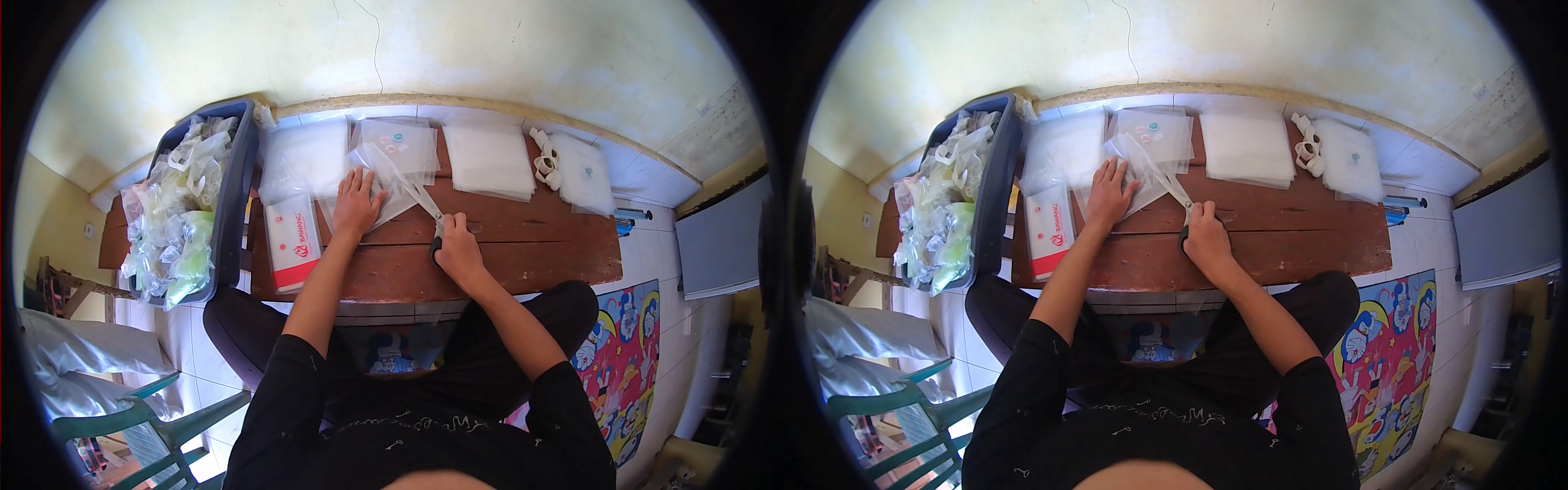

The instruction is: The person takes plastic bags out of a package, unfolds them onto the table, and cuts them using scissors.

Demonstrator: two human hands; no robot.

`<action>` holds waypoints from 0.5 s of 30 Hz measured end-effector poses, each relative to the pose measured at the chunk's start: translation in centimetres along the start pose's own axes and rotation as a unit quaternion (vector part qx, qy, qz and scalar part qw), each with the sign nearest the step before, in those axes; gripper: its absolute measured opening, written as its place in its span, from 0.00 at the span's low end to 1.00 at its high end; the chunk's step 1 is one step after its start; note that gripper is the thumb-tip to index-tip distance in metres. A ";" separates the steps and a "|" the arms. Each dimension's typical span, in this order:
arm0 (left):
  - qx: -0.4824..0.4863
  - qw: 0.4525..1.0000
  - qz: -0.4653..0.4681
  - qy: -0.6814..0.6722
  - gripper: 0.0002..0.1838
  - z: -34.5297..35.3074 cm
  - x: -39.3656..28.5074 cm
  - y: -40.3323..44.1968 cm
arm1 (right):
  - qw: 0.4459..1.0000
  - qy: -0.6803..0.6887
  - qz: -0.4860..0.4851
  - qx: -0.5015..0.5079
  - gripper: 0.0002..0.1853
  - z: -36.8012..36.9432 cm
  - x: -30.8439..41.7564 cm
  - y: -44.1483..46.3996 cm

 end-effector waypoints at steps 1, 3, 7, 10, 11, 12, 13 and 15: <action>0.000 1.000 0.000 0.000 0.33 0.0 0.0 0.0 | 1.000 0.002 0.003 0.002 0.23 -0.1 0.0 -0.1; -0.001 1.000 0.000 0.000 0.33 0.0 0.0 0.0 | 1.000 -0.002 0.004 0.004 0.23 0.1 -0.3 0.0; -0.003 1.000 0.000 -0.012 0.35 -0.2 -0.1 0.0 | 1.000 -0.011 0.012 0.010 0.21 0.0 -0.4 -0.2; 0.014 1.000 -0.012 -0.004 0.39 -0.1 -0.1 -0.1 | 0.999 -0.034 0.001 0.014 0.16 -0.5 -0.2 -0.4; 0.011 1.000 -0.012 -0.005 0.40 -0.1 -0.1 -0.1 | 0.999 -0.034 0.001 0.014 0.16 -0.6 -0.1 -0.5; 0.009 1.000 -0.012 -0.006 0.41 -0.2 -0.2 0.0 | 0.999 -0.036 -0.001 0.013 0.15 -0.8 -0.1 -0.5; 0.009 1.000 -0.012 -0.006 0.41 -0.2 -0.1 -0.1 | 0.999 -0.038 -0.003 0.013 0.15 -0.9 0.0 -0.6; 0.005 1.000 -0.012 -0.010 0.42 -0.2 -0.1 -0.1 | 0.999 -0.038 0.002 0.016 0.14 -1.2 0.2 -0.7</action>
Point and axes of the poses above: each hand's wrist, its own y-axis towards the middle knuckle, its own z-axis out of the palm, x = y × z, the point moved 4 cm from there along y, towards the middle knuckle, and after that the axes turned 12 degrees about -y, right-handed, at the moved point
